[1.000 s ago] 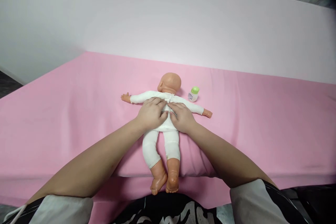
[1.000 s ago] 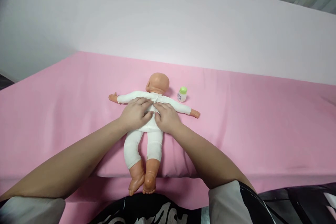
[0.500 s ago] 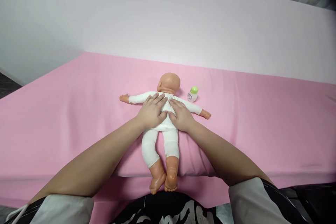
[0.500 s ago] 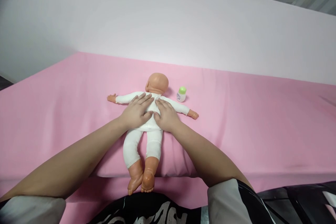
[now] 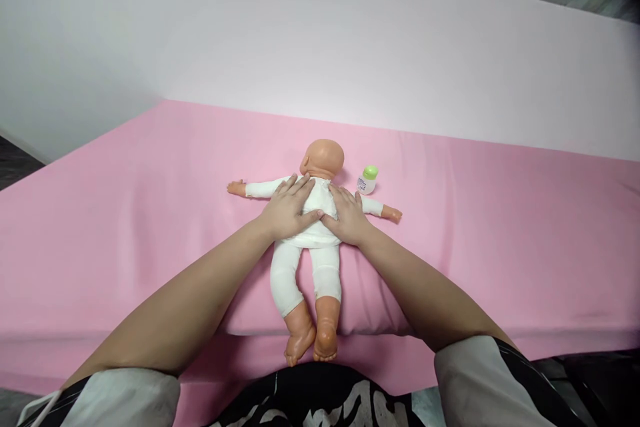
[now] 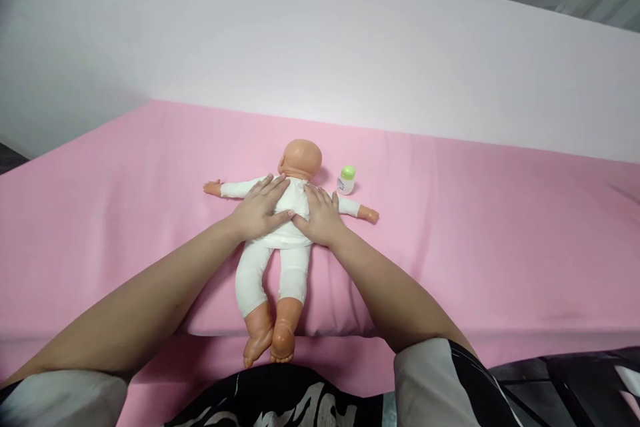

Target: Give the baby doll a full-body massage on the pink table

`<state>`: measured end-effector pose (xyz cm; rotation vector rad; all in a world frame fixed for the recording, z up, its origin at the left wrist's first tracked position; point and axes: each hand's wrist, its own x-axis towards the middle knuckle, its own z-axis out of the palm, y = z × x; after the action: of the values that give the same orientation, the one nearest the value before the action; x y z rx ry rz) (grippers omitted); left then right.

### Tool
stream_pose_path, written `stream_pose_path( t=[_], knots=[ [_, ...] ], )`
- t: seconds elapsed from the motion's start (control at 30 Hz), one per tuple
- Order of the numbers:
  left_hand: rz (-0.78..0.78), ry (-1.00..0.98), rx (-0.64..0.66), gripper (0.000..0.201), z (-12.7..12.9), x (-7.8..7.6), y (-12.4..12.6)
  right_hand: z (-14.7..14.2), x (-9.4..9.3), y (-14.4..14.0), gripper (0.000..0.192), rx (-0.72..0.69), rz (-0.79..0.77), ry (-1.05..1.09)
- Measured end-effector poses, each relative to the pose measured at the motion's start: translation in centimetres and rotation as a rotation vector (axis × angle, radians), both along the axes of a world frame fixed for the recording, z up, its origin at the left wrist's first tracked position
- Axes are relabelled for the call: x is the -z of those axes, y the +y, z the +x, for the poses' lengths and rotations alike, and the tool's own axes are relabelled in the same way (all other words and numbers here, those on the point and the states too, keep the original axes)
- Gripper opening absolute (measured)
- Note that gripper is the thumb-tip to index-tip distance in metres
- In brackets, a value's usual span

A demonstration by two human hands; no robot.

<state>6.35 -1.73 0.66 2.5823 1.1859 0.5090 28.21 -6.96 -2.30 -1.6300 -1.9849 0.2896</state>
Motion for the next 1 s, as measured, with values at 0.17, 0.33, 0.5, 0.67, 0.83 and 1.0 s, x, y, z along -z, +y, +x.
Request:
stream_pose_path(
  t=[0.17, 0.33, 0.5, 0.67, 0.83, 1.0],
  knots=[
    [-0.046, -0.095, -0.005, 0.09, 0.3, 0.7, 1.1, 0.3, -0.2, 0.5, 0.076, -0.036, -0.012, 0.017],
    [0.091, -0.283, -0.115, 0.06, -0.8, -0.5, 0.7, 1.0, -0.4, 0.3, 0.066, -0.018, 0.178, 0.06],
    [-0.057, -0.062, -0.452, 0.054, -2.3, -2.7, 0.2, 0.9, -1.2, -0.7, 0.057, 0.064, 0.197, 0.028],
    [-0.188, 0.028, -0.433, 0.069, -3.2, -2.4, 1.2, 0.5, -1.7, -1.3, 0.06, 0.031, 0.072, 0.034],
    [-0.225, 0.033, -0.493, 0.071, -4.1, -1.9, 2.1, 0.4, -2.1, -1.4, 0.062, 0.021, 0.011, 0.04],
    [-0.379, -0.089, -0.429, 0.065, -3.0, -1.1, 1.9, 0.3, -3.1, -1.9, 0.051, 0.024, -0.062, 0.121]
  ],
)
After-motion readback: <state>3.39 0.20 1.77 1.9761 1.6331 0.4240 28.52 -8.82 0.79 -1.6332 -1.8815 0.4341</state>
